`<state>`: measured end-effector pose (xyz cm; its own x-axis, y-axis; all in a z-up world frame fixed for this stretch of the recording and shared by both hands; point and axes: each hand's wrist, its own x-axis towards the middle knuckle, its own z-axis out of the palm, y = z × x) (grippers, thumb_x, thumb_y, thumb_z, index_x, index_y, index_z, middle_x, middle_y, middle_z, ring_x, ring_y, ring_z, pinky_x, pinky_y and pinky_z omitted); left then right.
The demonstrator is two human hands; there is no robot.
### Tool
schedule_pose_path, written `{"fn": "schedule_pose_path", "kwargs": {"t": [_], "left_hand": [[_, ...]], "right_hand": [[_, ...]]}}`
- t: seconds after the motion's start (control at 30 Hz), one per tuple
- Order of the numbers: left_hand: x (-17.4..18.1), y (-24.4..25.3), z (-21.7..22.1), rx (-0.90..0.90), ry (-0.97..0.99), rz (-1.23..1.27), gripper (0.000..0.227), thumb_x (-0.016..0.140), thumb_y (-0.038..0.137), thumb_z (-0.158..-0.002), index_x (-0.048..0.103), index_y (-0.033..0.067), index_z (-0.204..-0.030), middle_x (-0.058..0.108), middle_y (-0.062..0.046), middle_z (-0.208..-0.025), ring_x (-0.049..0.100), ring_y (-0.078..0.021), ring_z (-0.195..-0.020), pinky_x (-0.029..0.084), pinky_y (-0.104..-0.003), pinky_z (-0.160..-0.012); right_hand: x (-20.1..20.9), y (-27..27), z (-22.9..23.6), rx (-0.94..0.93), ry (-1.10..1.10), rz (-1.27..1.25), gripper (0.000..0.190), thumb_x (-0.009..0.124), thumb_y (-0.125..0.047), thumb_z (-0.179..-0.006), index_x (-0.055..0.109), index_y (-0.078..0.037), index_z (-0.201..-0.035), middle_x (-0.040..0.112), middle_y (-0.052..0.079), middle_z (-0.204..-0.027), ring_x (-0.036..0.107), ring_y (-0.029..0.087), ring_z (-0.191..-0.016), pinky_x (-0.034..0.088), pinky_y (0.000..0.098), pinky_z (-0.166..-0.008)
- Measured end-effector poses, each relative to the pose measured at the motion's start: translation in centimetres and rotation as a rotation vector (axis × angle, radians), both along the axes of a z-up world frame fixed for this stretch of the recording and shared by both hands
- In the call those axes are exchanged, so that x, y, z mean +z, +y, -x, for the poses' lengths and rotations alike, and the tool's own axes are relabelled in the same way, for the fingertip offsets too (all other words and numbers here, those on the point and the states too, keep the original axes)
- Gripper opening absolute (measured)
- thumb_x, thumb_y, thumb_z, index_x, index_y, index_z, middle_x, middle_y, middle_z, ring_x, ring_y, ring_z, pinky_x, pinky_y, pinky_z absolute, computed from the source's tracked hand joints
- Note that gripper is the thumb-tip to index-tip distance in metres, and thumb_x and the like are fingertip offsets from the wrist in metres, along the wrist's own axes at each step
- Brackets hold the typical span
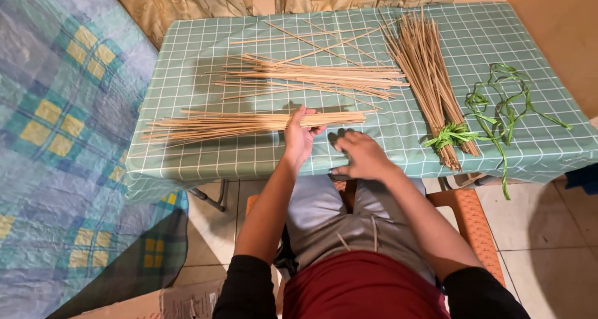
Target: Organizing and aligning thin wooden sticks into a bundle on a table.
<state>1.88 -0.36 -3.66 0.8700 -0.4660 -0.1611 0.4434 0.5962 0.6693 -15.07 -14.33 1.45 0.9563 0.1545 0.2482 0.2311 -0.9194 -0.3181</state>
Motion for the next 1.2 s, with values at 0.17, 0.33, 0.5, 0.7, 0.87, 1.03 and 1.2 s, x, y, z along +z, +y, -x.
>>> {"fn": "schedule_pose_path", "kwargs": {"t": [0.17, 0.33, 0.5, 0.7, 0.87, 1.03, 1.2], "left_hand": [[-1.4, -0.8, -0.7, -0.008, -0.022, -0.011, 0.037, 0.063, 0.041, -0.098, 0.067, 0.0041, -0.101, 0.074, -0.020, -0.100, 0.075, -0.0332, -0.062, 0.063, -0.029, -0.048], [0.1, -0.5, -0.1, 0.026, -0.036, -0.005, 0.034, 0.063, 0.037, -0.099, 0.067, 0.0037, -0.102, 0.074, -0.020, -0.102, 0.076, -0.0341, -0.068, 0.066, -0.031, -0.055], [-0.4, -0.4, -0.2, 0.033, -0.049, 0.001, 0.034, 0.064, 0.039, -0.099, 0.066, 0.0051, -0.104, 0.071, -0.020, -0.100, 0.076, -0.0358, -0.069, 0.067, -0.032, -0.056], [-0.2, -0.5, -0.2, 0.023, -0.045, -0.014, 0.035, 0.062, 0.040, -0.100, 0.066, 0.0053, -0.104, 0.070, -0.019, -0.099, 0.076, -0.0345, -0.068, 0.067, -0.032, -0.056], [-1.0, -0.7, -0.6, 0.004, -0.066, -0.006, 0.036, 0.061, 0.041, -0.101, 0.065, 0.0048, -0.104, 0.071, -0.021, -0.099, 0.075, -0.0340, -0.066, 0.066, -0.030, -0.054], [-0.2, -0.5, -0.3, 0.004, -0.059, -0.006, 0.036, 0.062, 0.041, -0.100, 0.066, 0.0050, -0.103, 0.072, -0.021, -0.097, 0.075, -0.0344, -0.064, 0.065, -0.030, -0.053], [0.1, -0.5, -0.1, -0.007, -0.060, -0.026, 0.037, 0.062, 0.041, -0.100, 0.065, 0.0041, -0.104, 0.071, -0.022, -0.098, 0.075, -0.0339, -0.064, 0.064, -0.029, -0.052]], "right_hand": [[-2.7, -4.7, -1.5, -0.056, -0.301, -0.537, 0.012, 0.083, -0.014, -0.087, 0.071, -0.009, -0.084, 0.066, 0.010, -0.075, 0.069, 0.032, -0.074, 0.054, 0.0389, -0.073], [-2.4, -7.6, -3.3, -0.433, -0.437, -0.705, 0.014, 0.080, -0.020, -0.100, 0.067, -0.015, -0.097, 0.063, 0.001, -0.072, 0.059, 0.015, -0.060, 0.047, 0.0259, -0.055], [-1.1, -9.7, -4.9, -0.528, -0.521, -0.037, 0.024, 0.068, -0.004, -0.093, 0.072, -0.005, -0.116, 0.070, 0.018, -0.108, 0.064, 0.041, -0.104, 0.050, 0.0534, -0.088], [-7.0, -13.3, -7.3, -0.659, -0.180, 0.088, 0.038, 0.057, -0.025, -0.102, 0.068, -0.022, -0.139, 0.067, 0.005, -0.135, 0.050, 0.033, -0.131, 0.034, 0.0632, -0.108], [-8.4, -14.2, -7.2, -0.662, -0.371, 0.166, 0.015, 0.068, -0.030, -0.101, 0.079, -0.027, -0.110, 0.065, -0.001, -0.110, 0.052, 0.028, -0.117, 0.032, 0.0548, -0.108], [-5.8, -12.4, -5.9, -0.667, -0.552, 0.123, 0.004, 0.070, -0.019, -0.098, 0.074, -0.021, -0.099, 0.055, -0.001, -0.101, 0.051, 0.026, -0.105, 0.037, 0.0477, -0.098], [-3.1, -10.4, -4.7, -0.673, -0.714, 0.077, 0.009, 0.068, -0.008, -0.095, 0.065, -0.016, -0.096, 0.052, 0.003, -0.098, 0.055, 0.031, -0.095, 0.041, 0.0468, -0.083]]}}
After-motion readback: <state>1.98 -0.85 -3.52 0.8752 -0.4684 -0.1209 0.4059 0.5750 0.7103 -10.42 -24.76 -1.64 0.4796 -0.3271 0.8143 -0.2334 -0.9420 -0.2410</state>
